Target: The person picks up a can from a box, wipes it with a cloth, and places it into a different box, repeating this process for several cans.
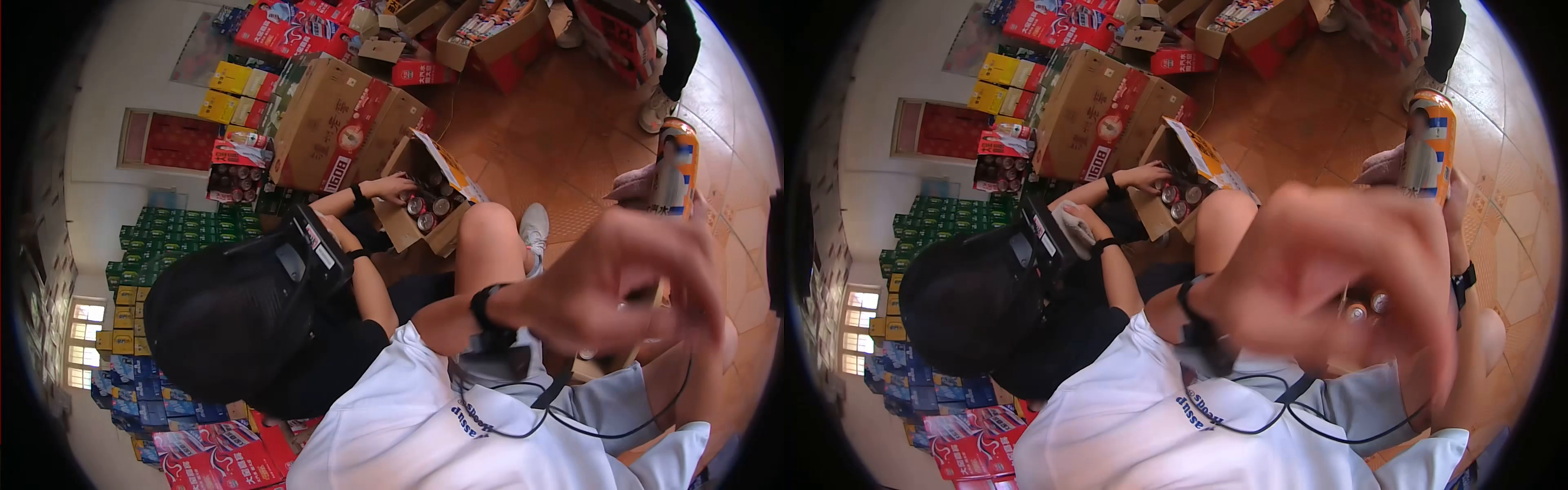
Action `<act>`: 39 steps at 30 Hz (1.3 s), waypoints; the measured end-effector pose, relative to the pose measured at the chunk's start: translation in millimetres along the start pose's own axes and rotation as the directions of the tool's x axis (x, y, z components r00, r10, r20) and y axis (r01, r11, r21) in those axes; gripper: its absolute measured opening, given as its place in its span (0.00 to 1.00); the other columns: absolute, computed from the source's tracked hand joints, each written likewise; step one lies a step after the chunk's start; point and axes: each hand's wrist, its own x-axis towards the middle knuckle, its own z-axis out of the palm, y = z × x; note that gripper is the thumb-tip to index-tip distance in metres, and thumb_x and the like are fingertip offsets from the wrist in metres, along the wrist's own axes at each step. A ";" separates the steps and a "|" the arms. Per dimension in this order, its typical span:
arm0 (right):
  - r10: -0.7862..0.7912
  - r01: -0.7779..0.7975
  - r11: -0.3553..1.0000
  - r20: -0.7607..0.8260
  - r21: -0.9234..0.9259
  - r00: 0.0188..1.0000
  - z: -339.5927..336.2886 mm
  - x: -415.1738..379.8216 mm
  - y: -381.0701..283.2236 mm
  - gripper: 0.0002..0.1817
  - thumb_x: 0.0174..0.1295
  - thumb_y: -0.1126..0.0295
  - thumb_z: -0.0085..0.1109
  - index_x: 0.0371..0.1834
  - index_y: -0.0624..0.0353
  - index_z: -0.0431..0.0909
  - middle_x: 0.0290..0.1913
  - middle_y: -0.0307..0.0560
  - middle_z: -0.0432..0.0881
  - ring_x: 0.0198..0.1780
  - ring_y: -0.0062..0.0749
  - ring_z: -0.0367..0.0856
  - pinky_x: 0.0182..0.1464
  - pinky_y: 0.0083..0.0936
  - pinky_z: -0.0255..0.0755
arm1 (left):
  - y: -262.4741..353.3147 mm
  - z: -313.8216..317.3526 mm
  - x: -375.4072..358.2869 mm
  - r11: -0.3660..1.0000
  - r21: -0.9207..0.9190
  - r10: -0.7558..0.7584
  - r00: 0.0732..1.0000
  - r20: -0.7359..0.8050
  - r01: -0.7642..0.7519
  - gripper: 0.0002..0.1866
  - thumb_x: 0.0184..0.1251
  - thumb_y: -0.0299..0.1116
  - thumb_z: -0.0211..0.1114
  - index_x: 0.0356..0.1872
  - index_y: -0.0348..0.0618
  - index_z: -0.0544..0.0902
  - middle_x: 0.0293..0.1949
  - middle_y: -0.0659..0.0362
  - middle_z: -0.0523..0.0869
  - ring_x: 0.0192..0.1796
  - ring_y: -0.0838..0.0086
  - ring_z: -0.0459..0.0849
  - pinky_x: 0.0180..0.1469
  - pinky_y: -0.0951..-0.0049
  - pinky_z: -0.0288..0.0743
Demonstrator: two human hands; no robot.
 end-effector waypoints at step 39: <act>0.103 -0.105 0.994 0.061 0.035 0.993 6.1 3.3 -3.0 0.32 0.77 0.48 0.30 0.52 0.66 0.76 0.38 0.66 0.87 0.35 0.50 0.89 0.40 0.40 0.87 | -10.1 99.5 13.2 0.680 -0.499 0.629 0.777 0.019 -0.538 0.13 0.72 0.26 0.71 0.46 0.21 0.88 0.40 0.46 0.88 0.34 0.68 0.89 0.33 0.77 0.81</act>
